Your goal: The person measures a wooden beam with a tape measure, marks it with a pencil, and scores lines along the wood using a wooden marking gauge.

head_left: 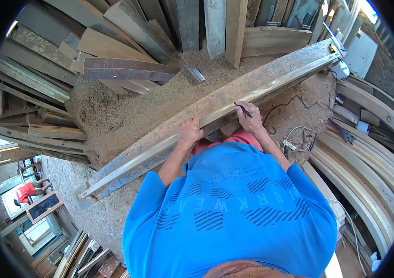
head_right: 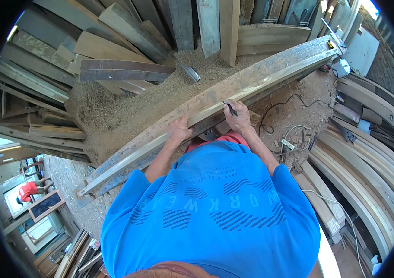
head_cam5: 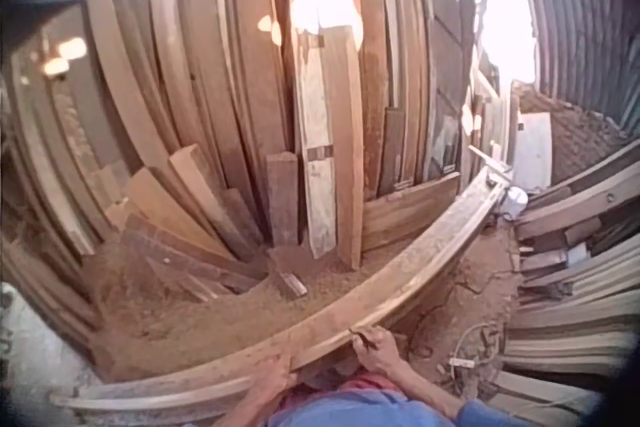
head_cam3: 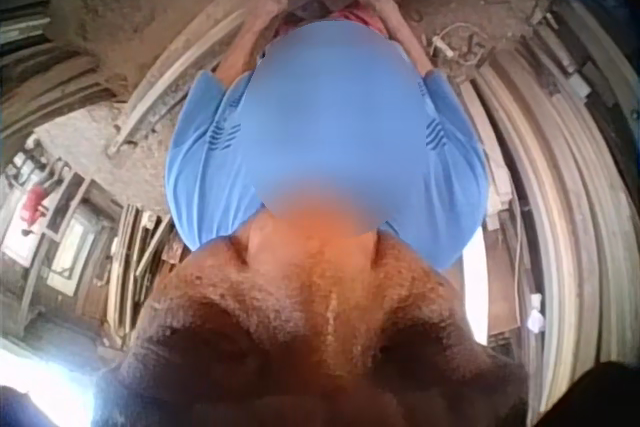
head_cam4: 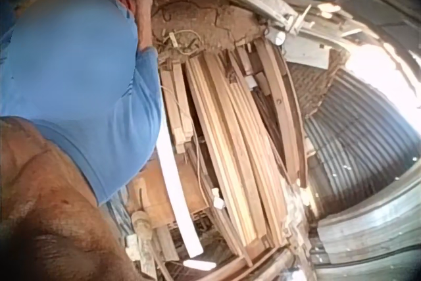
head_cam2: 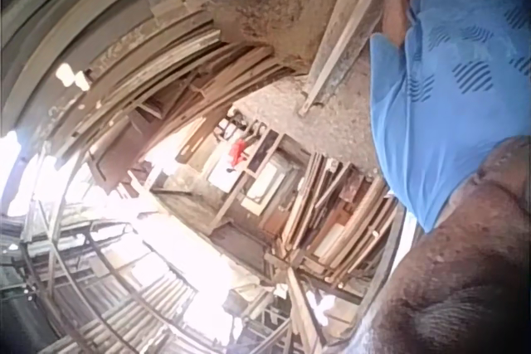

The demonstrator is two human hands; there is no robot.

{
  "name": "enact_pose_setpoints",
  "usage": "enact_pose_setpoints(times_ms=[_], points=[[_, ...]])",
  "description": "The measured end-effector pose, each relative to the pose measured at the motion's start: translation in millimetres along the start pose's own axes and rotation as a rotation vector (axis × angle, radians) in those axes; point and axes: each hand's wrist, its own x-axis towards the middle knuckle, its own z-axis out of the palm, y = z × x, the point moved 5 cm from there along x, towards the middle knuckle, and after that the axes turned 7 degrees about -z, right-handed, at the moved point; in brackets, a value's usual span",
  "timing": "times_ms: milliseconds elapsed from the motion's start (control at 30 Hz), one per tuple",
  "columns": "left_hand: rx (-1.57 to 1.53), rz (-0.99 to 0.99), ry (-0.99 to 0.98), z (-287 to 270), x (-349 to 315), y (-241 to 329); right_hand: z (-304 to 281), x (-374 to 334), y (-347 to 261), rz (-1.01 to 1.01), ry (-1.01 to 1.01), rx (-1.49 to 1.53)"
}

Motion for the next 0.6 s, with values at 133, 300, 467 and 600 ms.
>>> enact_pose_setpoints(times_ms=[133, 300, 467, 600], points=[[-0.008, 0.015, 0.001, -3, -2, 1, 8, -14, -2, -0.036, -0.146, 0.042], [-0.025, 0.014, 0.013, -4, -3, -2, -17, -1, -12, 0.017, 0.056, -0.060], [-0.007, -0.018, -0.041, -6, -2, 2, -11, -10, -11, -0.132, 0.001, -0.033], [0.024, -0.015, -0.005, -6, 1, 4, 6, -40, 11, 0.140, -0.408, 0.115]])
